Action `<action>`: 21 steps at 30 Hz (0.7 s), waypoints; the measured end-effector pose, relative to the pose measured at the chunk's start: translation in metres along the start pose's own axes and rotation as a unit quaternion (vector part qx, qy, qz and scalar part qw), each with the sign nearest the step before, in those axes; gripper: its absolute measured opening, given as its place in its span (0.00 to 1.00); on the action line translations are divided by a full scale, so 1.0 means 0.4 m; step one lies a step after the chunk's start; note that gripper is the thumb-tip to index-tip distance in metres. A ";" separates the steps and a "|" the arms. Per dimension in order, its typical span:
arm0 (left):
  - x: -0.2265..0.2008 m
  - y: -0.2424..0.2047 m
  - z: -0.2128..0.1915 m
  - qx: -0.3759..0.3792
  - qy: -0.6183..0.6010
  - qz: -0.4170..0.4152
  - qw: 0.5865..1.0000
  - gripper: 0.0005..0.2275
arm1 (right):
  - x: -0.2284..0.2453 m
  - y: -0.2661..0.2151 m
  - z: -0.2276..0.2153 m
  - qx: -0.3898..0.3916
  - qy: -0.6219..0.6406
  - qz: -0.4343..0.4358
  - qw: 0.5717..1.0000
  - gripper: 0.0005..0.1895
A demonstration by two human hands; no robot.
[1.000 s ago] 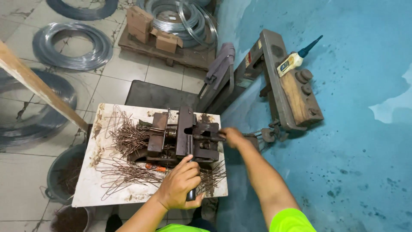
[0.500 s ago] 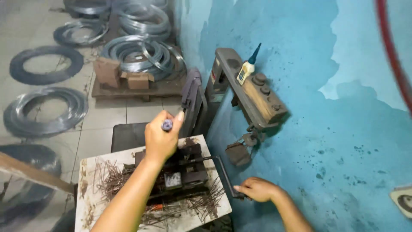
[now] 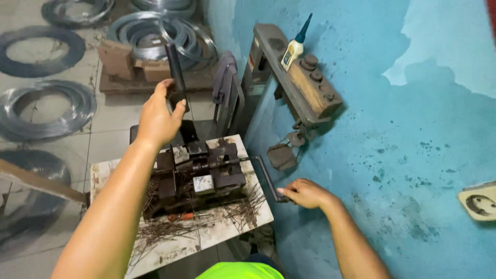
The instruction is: Manually forming metal wires using a hand-cranked machine
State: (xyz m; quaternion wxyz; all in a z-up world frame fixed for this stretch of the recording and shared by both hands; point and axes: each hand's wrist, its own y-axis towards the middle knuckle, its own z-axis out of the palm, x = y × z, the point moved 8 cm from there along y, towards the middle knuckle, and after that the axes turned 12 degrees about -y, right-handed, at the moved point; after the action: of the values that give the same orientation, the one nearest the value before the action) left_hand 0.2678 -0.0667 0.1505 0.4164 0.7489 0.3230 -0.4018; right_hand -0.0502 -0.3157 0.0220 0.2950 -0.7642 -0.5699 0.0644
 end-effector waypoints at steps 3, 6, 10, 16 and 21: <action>-0.005 -0.071 0.021 0.006 0.183 0.188 0.965 0.15 | -0.005 0.014 -0.016 0.003 -0.012 0.015 1.000 0.26; 0.085 -0.181 0.064 0.104 0.385 0.136 0.907 0.12 | -0.030 0.043 0.012 0.013 -0.013 0.021 1.000 0.27; 0.117 -0.303 0.087 0.181 0.503 0.064 0.842 0.11 | -0.049 0.063 0.050 0.022 -0.019 0.007 1.000 0.27; 0.158 -0.317 0.113 0.198 0.466 0.030 0.862 0.15 | -0.018 0.057 0.037 0.024 -0.021 -0.001 0.999 0.26; 0.202 -0.347 0.068 0.139 0.362 0.003 0.922 0.17 | 0.012 0.061 0.057 0.004 -0.020 -0.008 1.000 0.22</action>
State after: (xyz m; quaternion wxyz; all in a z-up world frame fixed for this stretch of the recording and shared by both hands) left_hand 0.1830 -0.0168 0.0207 0.1640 0.8945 0.3906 -0.1429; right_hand -0.0382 -0.3068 -0.0084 0.2871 -0.7572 -0.5813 0.0795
